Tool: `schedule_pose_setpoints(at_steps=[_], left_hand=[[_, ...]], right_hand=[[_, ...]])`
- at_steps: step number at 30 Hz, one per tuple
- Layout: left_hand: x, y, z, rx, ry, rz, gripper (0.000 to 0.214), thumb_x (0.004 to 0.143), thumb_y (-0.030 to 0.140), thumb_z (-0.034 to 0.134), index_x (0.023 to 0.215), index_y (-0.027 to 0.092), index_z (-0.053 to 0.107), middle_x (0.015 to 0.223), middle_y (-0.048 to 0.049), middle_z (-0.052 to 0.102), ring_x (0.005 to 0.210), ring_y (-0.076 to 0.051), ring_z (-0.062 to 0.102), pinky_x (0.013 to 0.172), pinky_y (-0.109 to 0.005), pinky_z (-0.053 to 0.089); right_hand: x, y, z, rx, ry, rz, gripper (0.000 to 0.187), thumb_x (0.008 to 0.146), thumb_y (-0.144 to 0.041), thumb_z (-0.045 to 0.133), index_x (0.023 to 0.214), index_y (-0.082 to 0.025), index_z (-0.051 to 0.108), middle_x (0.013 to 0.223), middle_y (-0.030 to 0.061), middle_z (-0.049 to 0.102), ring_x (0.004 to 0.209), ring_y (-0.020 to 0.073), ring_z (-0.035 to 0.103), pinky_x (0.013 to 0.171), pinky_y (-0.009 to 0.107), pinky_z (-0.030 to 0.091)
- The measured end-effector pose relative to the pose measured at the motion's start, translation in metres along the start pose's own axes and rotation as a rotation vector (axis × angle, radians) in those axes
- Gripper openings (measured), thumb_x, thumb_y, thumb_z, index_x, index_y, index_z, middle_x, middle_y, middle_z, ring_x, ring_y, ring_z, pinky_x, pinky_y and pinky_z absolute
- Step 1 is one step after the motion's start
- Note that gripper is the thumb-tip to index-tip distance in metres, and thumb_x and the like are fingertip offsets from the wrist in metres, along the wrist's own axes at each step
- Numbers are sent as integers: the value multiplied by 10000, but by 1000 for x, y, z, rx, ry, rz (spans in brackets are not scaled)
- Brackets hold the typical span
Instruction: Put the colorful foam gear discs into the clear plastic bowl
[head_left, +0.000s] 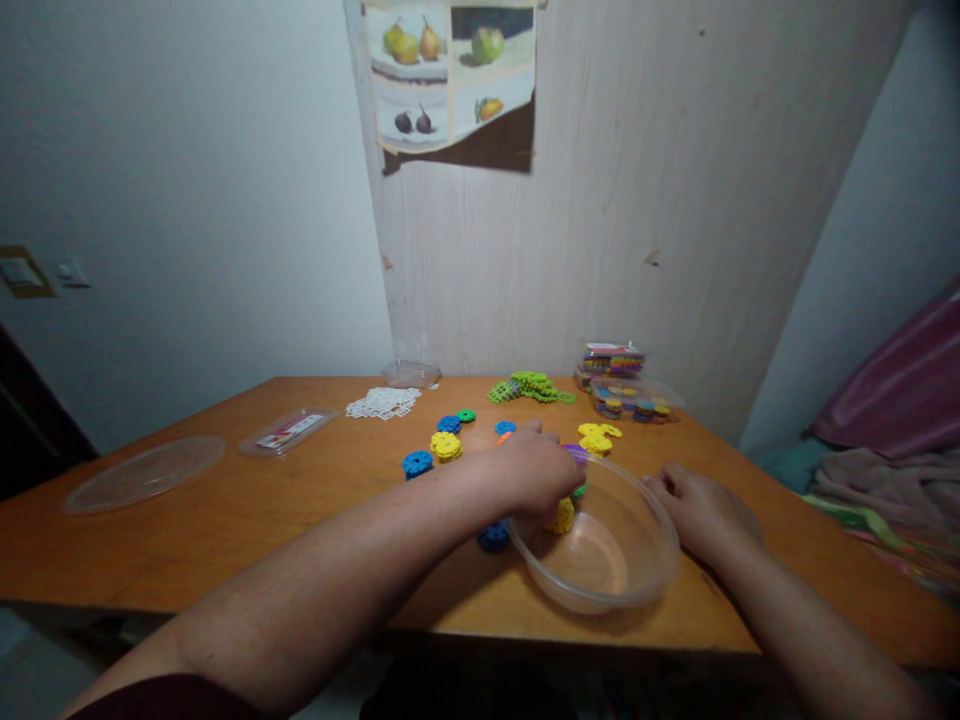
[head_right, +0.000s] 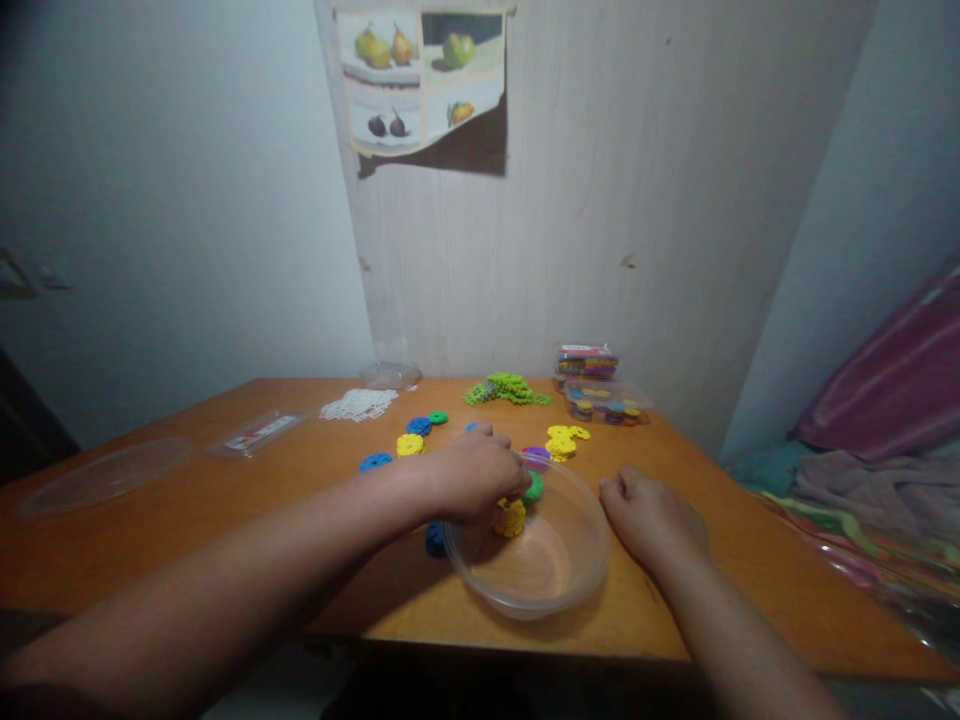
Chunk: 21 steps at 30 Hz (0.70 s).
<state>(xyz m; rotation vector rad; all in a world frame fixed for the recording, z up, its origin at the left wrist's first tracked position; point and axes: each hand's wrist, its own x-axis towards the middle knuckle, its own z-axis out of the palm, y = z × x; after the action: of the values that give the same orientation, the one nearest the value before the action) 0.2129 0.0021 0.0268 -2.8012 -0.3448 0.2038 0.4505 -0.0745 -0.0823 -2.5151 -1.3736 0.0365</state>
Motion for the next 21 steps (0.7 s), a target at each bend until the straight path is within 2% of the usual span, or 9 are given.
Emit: schedule_pose_setpoints(at_steps=[6, 10, 13, 16, 18, 21], left_hand=[[2, -1, 7, -16, 28, -2, 152, 721, 215, 739, 870, 221, 712, 920, -92, 742, 886, -287, 632, 802, -428, 414], [-12, -5, 1, -102, 89, -25, 165, 772, 303, 707, 916, 224, 692, 883, -73, 724, 867, -266, 616, 773, -394, 411], [-37, -11, -7, -216, 193, -94, 120, 840, 276, 628, 934, 223, 681, 877, -64, 698, 868, -233, 598, 764, -355, 405], [-73, -19, -9, -357, 271, -171, 131, 892, 222, 542, 939, 203, 663, 908, -63, 679, 871, -210, 578, 762, -331, 408], [-98, -24, -3, -458, 303, -255, 134, 906, 225, 519, 906, 199, 650, 895, -56, 662, 840, -196, 566, 746, -321, 413], [-135, -29, 19, -582, 350, -414, 133, 907, 252, 519, 916, 198, 640, 891, -47, 645, 818, -184, 554, 735, -312, 420]], right_hand=[[-1, 0, -1, 1, 17, 10, 450, 916, -587, 344, 793, -256, 623, 830, 78, 710, 730, 237, 635, 539, 307, 306], [-1, -1, -2, -3, -2, 8, 456, 919, -600, 334, 776, -253, 593, 829, 75, 708, 750, 244, 645, 547, 307, 317], [-1, 0, -1, 20, 5, -8, 442, 918, -588, 349, 758, -248, 582, 809, 77, 706, 755, 250, 648, 549, 308, 326], [0, 1, 0, 49, 15, -17, 427, 915, -570, 368, 749, -247, 591, 809, 81, 710, 772, 259, 653, 555, 308, 339], [0, 3, 1, 52, 18, -19, 426, 914, -573, 373, 751, -249, 596, 799, 80, 710, 762, 263, 654, 559, 311, 344], [1, 6, 4, 52, 19, -33, 429, 920, -571, 374, 744, -252, 601, 802, 86, 718, 732, 260, 655, 566, 312, 355]])
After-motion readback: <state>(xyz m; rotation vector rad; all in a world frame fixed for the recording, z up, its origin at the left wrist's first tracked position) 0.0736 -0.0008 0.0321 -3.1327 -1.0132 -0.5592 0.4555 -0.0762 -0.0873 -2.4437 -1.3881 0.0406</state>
